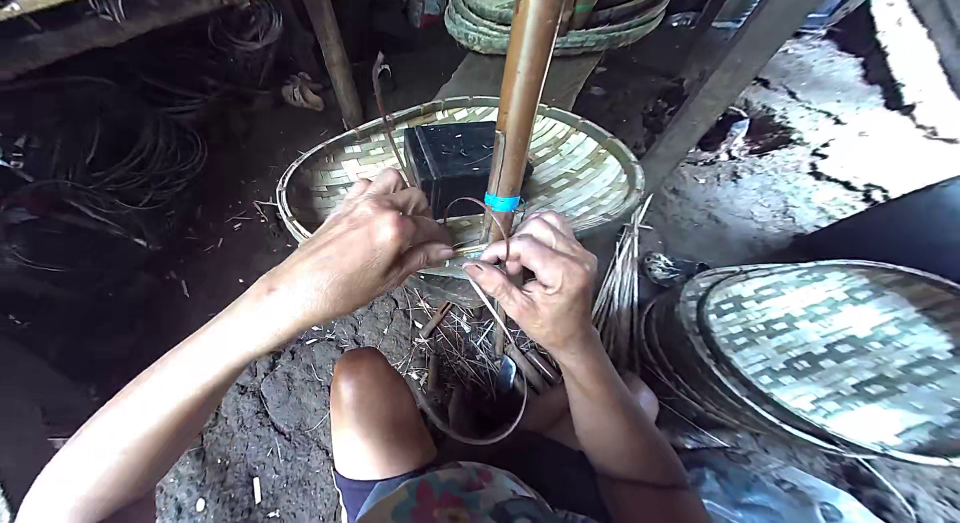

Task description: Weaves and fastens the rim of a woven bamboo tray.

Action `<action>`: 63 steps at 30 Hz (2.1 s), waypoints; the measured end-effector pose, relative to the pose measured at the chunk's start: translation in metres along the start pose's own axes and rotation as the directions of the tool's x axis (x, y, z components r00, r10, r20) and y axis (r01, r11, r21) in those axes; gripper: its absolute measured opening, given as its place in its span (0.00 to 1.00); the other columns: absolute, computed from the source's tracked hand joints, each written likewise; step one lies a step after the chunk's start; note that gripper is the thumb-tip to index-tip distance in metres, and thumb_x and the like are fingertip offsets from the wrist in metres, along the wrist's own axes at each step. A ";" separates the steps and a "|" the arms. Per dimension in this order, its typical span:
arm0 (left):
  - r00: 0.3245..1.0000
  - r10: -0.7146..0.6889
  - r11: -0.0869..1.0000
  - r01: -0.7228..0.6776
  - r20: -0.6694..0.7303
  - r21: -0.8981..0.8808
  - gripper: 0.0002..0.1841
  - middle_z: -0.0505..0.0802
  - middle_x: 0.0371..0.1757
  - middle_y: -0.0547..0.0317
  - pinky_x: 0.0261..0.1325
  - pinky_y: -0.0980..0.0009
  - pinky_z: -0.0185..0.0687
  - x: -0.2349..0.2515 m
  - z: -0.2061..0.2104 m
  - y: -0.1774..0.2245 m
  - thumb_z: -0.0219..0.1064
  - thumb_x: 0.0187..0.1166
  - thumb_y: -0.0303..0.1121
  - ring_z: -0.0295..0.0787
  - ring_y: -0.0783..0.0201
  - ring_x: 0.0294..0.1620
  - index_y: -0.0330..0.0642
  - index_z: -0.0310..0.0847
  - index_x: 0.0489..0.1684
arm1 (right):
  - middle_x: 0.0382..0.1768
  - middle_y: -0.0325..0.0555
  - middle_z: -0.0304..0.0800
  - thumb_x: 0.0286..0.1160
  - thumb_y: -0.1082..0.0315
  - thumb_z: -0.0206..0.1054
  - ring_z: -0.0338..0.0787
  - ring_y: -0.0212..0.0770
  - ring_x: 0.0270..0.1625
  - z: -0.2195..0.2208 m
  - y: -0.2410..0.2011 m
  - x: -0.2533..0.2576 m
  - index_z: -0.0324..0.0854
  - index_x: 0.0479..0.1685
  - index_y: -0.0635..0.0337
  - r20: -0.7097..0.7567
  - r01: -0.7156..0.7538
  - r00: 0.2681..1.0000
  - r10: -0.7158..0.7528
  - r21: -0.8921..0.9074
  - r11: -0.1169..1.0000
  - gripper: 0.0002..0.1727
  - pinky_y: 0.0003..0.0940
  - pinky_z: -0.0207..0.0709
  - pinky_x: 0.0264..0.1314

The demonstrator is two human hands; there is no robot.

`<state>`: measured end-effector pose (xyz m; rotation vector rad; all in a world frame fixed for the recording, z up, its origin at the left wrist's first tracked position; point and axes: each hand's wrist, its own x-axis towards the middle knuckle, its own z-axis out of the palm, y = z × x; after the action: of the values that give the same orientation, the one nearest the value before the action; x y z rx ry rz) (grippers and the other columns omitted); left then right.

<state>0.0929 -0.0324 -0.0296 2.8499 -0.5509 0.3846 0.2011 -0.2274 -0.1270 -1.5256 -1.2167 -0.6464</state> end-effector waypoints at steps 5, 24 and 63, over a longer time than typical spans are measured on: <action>0.990 -0.098 0.964 0.119 0.099 -0.237 0.12 0.92 0.38 0.64 0.49 0.73 0.77 0.018 0.004 -0.009 0.68 0.81 0.42 0.85 0.72 0.44 0.45 0.94 0.42 | 0.24 0.43 0.82 0.67 0.64 0.77 0.81 0.37 0.39 0.000 0.001 -0.001 0.87 0.23 0.63 -0.006 -0.002 1.000 0.002 0.007 1.000 0.13 0.31 0.70 0.52; 0.997 0.050 0.974 -0.038 -0.052 0.225 0.12 0.89 0.62 0.41 0.58 0.53 0.86 0.001 -0.009 0.003 0.63 0.85 0.30 0.89 0.44 0.59 0.33 0.88 0.53 | 0.36 0.39 0.94 0.79 0.61 0.69 0.87 0.32 0.47 -0.011 -0.034 -0.006 0.91 0.34 0.60 0.013 -0.161 0.987 0.161 0.058 0.985 0.12 0.35 0.70 0.62; 0.982 0.118 0.962 -0.150 0.148 0.228 0.08 0.97 0.41 0.54 0.31 0.45 0.86 0.023 -0.008 -0.013 0.72 0.76 0.28 0.94 0.48 0.31 0.50 0.95 0.46 | 0.31 0.39 0.90 0.94 0.56 0.50 0.87 0.21 0.39 -0.022 -0.039 -0.026 0.80 0.39 0.61 0.248 -0.105 0.968 -0.047 0.564 0.819 0.20 0.24 0.67 0.72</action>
<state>0.1172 -0.0268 -0.0177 3.0956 -0.7760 0.3024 0.1600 -0.2590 -0.1280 -1.1212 -1.4155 -0.0324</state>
